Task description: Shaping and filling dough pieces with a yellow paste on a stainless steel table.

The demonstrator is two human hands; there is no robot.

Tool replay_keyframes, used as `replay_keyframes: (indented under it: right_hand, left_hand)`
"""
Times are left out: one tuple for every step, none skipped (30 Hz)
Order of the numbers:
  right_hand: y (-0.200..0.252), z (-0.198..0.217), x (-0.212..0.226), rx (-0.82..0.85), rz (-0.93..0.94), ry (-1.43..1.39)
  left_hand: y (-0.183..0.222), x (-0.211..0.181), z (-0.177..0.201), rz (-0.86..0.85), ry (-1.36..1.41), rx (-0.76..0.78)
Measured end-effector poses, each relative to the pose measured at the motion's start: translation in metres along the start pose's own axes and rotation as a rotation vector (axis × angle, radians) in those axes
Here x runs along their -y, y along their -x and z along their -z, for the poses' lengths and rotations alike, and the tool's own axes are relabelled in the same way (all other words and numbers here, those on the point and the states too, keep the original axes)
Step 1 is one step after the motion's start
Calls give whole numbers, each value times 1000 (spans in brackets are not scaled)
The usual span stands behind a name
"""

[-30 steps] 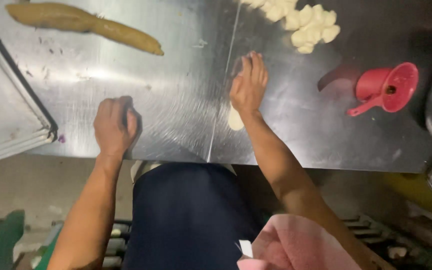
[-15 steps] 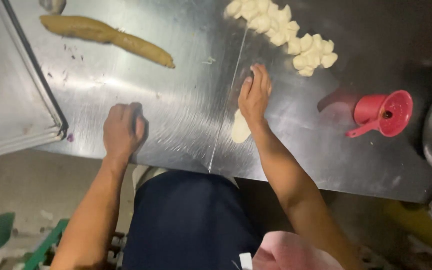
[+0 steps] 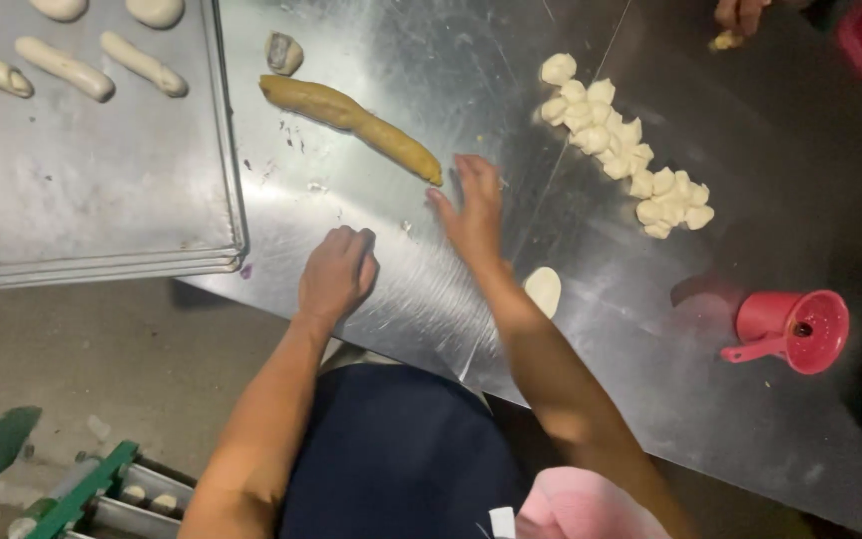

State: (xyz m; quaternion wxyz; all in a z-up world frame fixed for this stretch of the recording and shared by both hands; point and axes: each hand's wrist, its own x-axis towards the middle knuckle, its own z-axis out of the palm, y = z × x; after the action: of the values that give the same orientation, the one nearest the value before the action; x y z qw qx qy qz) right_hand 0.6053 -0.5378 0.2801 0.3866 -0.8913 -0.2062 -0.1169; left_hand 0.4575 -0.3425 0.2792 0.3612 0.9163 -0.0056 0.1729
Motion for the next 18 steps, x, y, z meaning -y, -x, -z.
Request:
replay_keyframes:
  right_hand:
    - [-7,-15,16,7,79,77]
    - [-8,-24,11,8,86,79]
    - [-10,-34,6,-26,90,145]
    - [-9,-44,3,-60,88,208]
    - [-9,-46,3,-60,88,209]
    - [-11,-48,3,-72,89,128]
    - [-12,-49,2,-83,91,46]
    - [-16,-45,12,-77,90,47]
    - [-20,-41,21,-44,88,-18]
    - [-23,-36,29,-19,80,-81]
    - [-19,-36,27,-20,72,-78]
    - [-20,-38,26,-11,87,-59]
    - [-21,-38,23,-2,101,-39]
    - [-18,-35,18,-9,91,-37]
    - [-14,-31,12,16,105,-27]
    - [-11,-27,6,39,119,-16]
    - [-8,-19,3,28,109,-13]
    - [-3,-6,-2,43,-1,-31]
  left_hand:
    - [-1,2,-2,-19,14,-5]
    - [-1,2,-2,-19,16,-12]
    - [-1,3,-2,-16,19,-3]
    - [0,4,0,-14,22,12]
    - [0,6,0,-14,23,12]
    - [0,8,-1,-15,30,3]
    - [-1,9,-2,-17,37,-7]
    - [-2,10,-1,-11,39,-6]
    - [-3,11,-2,-9,45,-10]
    - [-3,11,-2,-15,51,-6]
    - [-1,10,-3,-15,54,2]
    - [-3,10,-2,-4,45,8]
    - [-5,10,-3,8,36,15]
    - [-4,11,-4,1,37,26]
    - [-3,12,-7,4,36,22]
    - [-4,13,-9,5,36,19]
    - [-4,13,-3,-6,37,30]
    - [-4,11,-1,14,53,24]
